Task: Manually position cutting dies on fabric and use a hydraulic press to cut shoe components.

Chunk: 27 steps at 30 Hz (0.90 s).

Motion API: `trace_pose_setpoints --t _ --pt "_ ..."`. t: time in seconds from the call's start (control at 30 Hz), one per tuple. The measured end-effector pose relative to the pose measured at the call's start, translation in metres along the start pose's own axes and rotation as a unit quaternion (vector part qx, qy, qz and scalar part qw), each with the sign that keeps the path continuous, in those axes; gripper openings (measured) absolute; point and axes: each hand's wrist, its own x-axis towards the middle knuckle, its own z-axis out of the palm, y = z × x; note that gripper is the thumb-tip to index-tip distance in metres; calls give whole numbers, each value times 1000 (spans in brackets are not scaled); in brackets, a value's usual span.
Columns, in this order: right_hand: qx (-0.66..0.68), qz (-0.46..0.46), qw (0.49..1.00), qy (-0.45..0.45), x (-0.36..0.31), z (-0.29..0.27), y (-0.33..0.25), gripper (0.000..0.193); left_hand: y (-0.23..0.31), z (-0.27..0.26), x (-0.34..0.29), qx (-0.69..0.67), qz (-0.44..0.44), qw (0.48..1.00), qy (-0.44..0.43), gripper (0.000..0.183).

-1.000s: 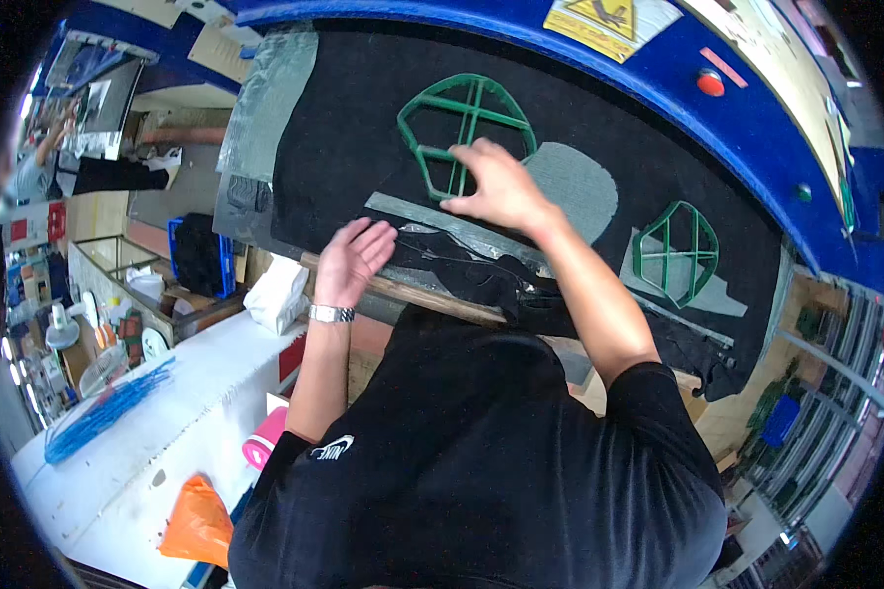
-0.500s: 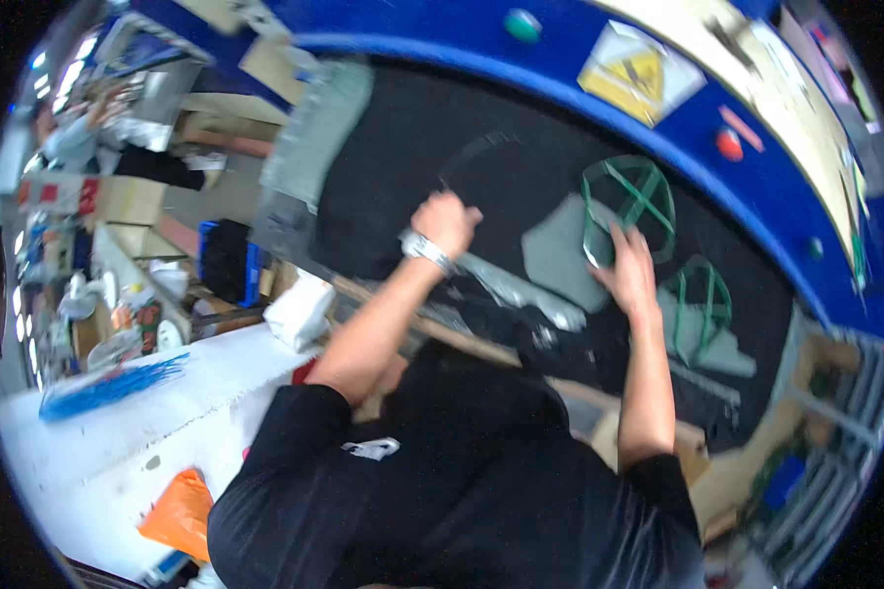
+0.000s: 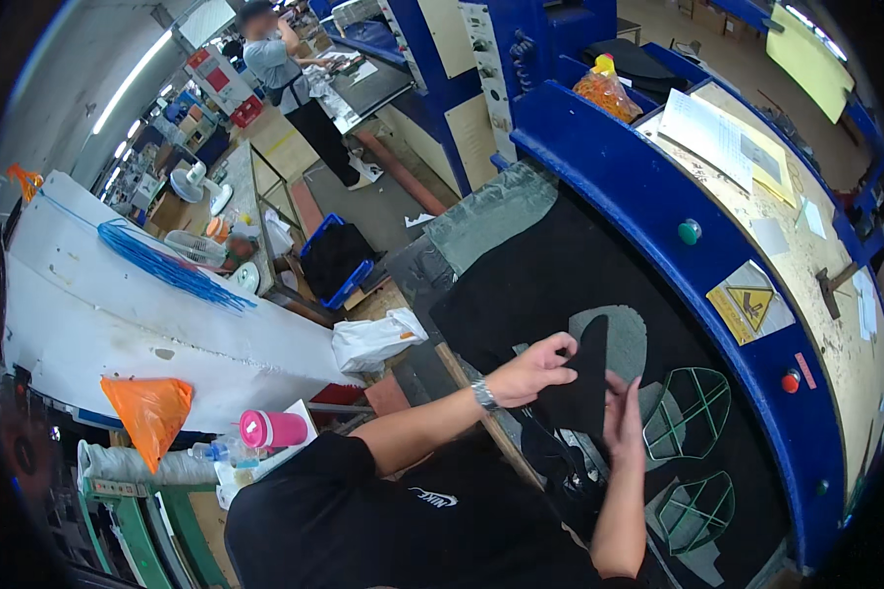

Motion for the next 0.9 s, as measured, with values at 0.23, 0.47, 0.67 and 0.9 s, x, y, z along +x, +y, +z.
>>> trace_pose_setpoints --t 0.23,0.47,0.67,0.9 --pt "-175 28 981 80 32 40 42 30 50 -43 -83 149 -92 976 128 82" --pt "-605 -219 763 60 83 153 -32 43 54 -63 -93 183 126 950 220 90" --pt "-709 -202 669 101 219 111 -9 26 21 -157 -44 145 -8 916 374 54" --pt "-765 -173 601 152 238 113 0 22 0 -191 -49 81 -62 921 376 24"
